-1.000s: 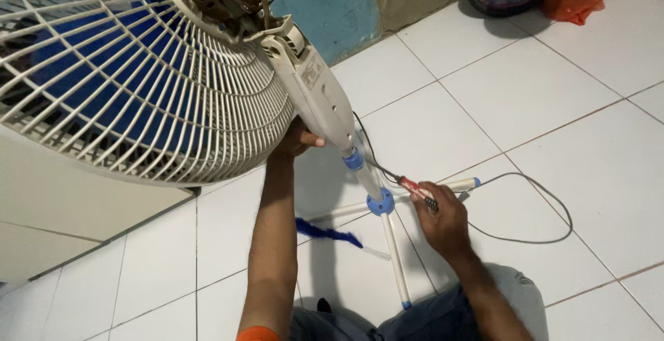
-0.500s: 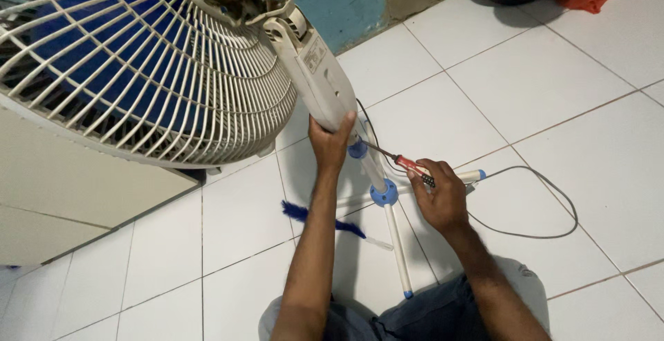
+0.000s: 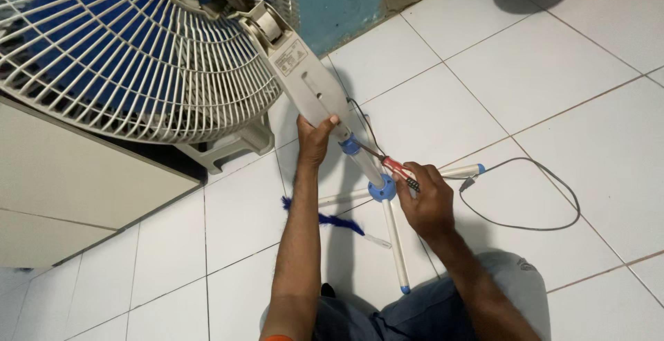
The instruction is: The person disassembles a standing electric fan by removing the head from the stand, detaching the stand legs, unscrewing the front grille, removing the fan blades, and detaching the rear grille. The person then uses a duster to clean the exposed motor housing.
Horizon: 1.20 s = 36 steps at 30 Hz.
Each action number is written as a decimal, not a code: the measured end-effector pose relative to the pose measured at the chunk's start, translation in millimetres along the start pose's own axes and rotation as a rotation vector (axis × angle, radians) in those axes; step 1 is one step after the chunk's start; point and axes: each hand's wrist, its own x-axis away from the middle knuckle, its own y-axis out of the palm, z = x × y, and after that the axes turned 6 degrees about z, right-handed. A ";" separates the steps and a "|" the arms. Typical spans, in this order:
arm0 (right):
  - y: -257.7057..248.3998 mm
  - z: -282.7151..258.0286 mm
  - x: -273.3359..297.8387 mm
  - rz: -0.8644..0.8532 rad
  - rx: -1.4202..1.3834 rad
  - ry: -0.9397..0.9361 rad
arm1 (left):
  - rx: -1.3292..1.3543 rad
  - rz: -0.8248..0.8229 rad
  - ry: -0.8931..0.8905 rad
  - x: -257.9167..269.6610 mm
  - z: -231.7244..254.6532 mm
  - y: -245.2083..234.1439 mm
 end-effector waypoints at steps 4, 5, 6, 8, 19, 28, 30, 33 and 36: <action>8.2 -6.9 -1.1 0.021 0.035 -0.002 | 0.077 -0.066 -0.063 -2.5 -1.2 -6.3; 10.1 -8.0 -1.4 0.028 0.044 -0.018 | 0.082 -0.065 -0.085 -3.5 -1.9 -8.5; 11.5 -8.8 -1.5 0.033 0.047 -0.025 | 0.088 -0.065 -0.107 -5.5 -3.3 -10.6; 13.0 -9.9 0.2 0.041 0.056 -0.035 | 0.118 -0.087 -0.137 -9.7 -7.7 -15.5; 11.2 -12.4 10.2 0.077 0.037 0.001 | 0.183 -0.155 -0.243 -22.3 -9.6 -41.9; 12.3 -5.3 18.9 0.063 0.066 0.000 | 0.182 -0.102 -0.181 -10.6 5.2 -21.1; 12.7 -6.5 18.8 0.064 0.059 -0.008 | 0.178 -0.101 -0.193 -10.9 6.1 -20.3; 13.6 -12.2 18.1 0.082 0.048 -0.004 | 0.169 -0.091 -0.215 -13.3 5.1 -20.5; 14.0 -19.5 17.5 0.089 0.013 -0.026 | 0.184 -0.096 -0.217 -13.3 1.3 -23.0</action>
